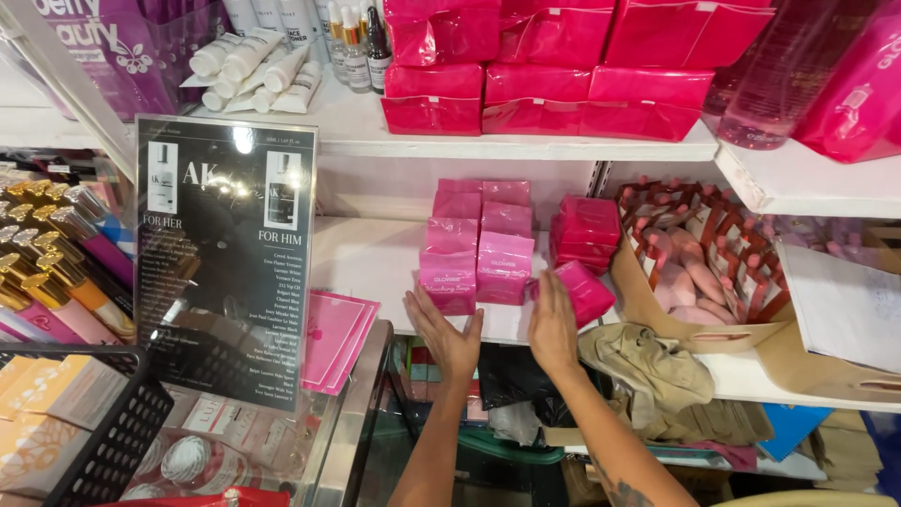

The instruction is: The person wipes the surface of pink soap packages with a cloth and places them back on the shelf. They handle multiple packages one at a time, wiping each before stacking them in neat piles.

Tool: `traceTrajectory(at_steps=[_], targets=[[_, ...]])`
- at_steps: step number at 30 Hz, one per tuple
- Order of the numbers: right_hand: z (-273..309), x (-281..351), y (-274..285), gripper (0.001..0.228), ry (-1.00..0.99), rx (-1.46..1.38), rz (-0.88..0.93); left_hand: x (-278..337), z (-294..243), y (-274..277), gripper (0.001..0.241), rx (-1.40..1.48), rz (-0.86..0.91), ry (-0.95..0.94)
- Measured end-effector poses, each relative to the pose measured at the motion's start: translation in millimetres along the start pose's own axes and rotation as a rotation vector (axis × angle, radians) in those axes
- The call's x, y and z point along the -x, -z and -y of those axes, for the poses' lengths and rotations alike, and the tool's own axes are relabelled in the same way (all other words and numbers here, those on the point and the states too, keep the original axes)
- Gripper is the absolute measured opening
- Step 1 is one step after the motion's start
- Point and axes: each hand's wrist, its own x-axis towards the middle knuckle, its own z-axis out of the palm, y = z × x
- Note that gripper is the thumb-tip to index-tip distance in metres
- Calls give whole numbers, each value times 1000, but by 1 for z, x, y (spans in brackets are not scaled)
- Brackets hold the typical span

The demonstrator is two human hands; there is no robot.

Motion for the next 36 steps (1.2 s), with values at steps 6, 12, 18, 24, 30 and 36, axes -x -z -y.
traceTrajectory(at_steps=[6, 12, 18, 24, 30, 36], targets=[[6, -34, -4, 57, -273, 27, -125, -6, 6, -6, 125, -14, 4, -18], [31, -56, 0, 69, -247, -471, -79, -17, 5, -7, 127, -10, -24, -58], [-12, -107, -41, 93, -730, -1119, 84, -21, 7, -15, 126, -57, -61, -135], [-24, -150, -65, 100, -1064, -1124, 191, -22, 18, -32, 124, -76, -163, -219], [-58, -161, -91, 94, -1016, -1407, 284, -17, 9, -43, 124, -196, -252, -262], [-72, -164, -113, 81, -936, -1423, 146, -1, 19, -64, 122, -259, -114, -234]])
